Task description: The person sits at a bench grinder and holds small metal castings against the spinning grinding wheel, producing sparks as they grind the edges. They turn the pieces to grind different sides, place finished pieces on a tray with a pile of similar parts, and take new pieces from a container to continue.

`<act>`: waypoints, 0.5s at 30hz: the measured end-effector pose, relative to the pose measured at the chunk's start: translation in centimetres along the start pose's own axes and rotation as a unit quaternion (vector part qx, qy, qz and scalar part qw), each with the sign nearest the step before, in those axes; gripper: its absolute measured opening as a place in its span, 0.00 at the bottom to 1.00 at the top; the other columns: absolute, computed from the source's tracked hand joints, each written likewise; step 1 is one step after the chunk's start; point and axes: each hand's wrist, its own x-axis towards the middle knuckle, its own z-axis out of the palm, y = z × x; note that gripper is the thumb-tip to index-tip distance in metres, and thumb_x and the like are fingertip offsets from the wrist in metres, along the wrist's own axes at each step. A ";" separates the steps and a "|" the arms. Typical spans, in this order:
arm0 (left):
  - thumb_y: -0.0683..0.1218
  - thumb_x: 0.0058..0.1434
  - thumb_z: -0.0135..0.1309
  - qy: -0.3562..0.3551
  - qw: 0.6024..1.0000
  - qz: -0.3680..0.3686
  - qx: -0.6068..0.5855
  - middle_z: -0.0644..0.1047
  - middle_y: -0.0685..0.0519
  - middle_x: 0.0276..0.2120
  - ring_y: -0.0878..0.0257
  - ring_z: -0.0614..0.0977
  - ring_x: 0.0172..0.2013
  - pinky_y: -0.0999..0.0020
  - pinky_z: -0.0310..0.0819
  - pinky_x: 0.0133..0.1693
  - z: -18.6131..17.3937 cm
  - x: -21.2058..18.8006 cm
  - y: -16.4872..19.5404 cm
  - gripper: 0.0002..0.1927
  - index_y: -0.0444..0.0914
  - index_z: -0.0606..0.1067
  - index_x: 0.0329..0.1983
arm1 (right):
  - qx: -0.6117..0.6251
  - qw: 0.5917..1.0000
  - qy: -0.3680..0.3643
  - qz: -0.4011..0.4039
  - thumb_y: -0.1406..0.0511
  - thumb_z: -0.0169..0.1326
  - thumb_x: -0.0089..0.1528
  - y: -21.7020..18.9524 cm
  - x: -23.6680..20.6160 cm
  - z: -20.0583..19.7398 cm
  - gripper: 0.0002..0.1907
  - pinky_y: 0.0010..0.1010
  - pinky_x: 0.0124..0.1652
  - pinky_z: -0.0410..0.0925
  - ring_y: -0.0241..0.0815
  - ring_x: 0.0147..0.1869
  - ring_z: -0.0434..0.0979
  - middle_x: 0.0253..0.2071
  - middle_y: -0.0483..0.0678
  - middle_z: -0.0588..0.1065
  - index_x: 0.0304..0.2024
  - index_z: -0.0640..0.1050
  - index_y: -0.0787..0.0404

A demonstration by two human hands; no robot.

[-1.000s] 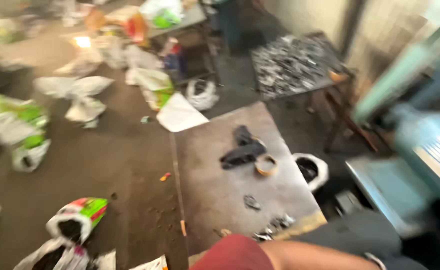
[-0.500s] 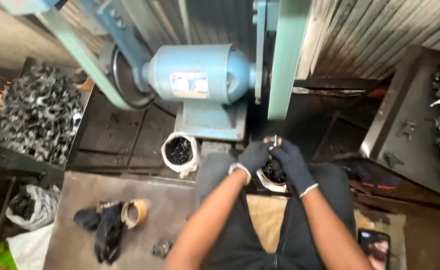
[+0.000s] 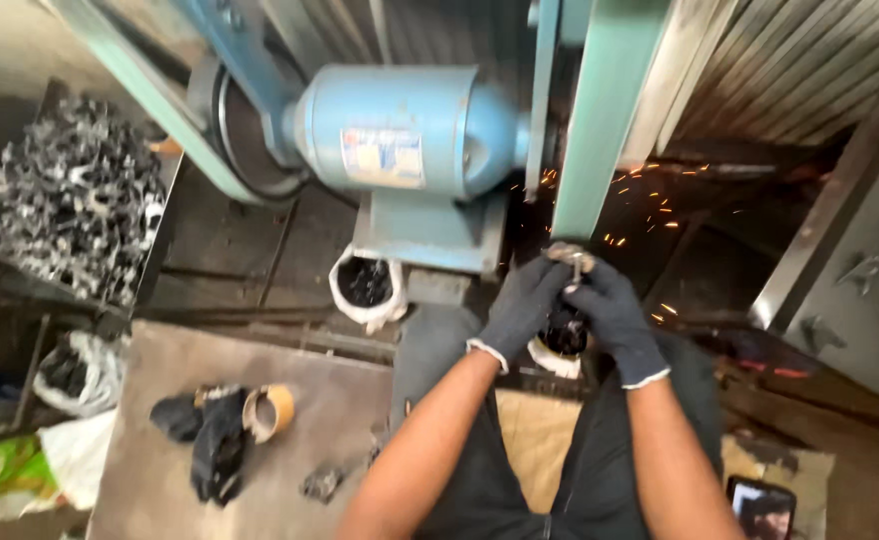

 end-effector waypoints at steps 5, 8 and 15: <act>0.55 0.62 0.53 0.015 0.996 -0.002 0.084 0.83 0.43 0.40 0.55 0.85 0.41 0.61 0.76 0.43 -1.0 -1.6 1.6 0.22 0.36 0.79 0.51 | -0.061 0.995 0.066 0.044 0.74 0.52 0.59 -0.4 -1.8 0.8 0.29 0.28 0.61 0.65 0.37 0.63 0.73 0.60 0.49 0.73 0.64 0.71 0.67; 0.56 0.61 0.55 0.056 0.995 -0.017 0.078 0.83 0.42 0.37 0.54 0.85 0.38 0.60 0.75 0.41 -0.9 -0.2 1.4 0.21 0.35 0.80 0.46 | 0.068 0.992 0.063 0.086 0.74 0.54 0.60 0.2 -0.1 0.7 0.25 0.33 0.56 0.69 0.42 0.57 0.76 0.56 0.52 0.75 0.60 0.71 0.68; 0.59 0.67 0.50 0.102 0.988 -0.058 0.097 0.82 0.41 0.33 0.52 0.84 0.34 0.60 0.74 0.39 -0.3 1.8 0.4 0.23 0.35 0.81 0.42 | 0.163 0.981 0.039 0.098 0.73 0.56 0.68 1.8 2.9 -0.5 0.15 0.34 0.43 0.66 0.43 0.46 0.72 0.49 0.54 0.74 0.57 0.71 0.72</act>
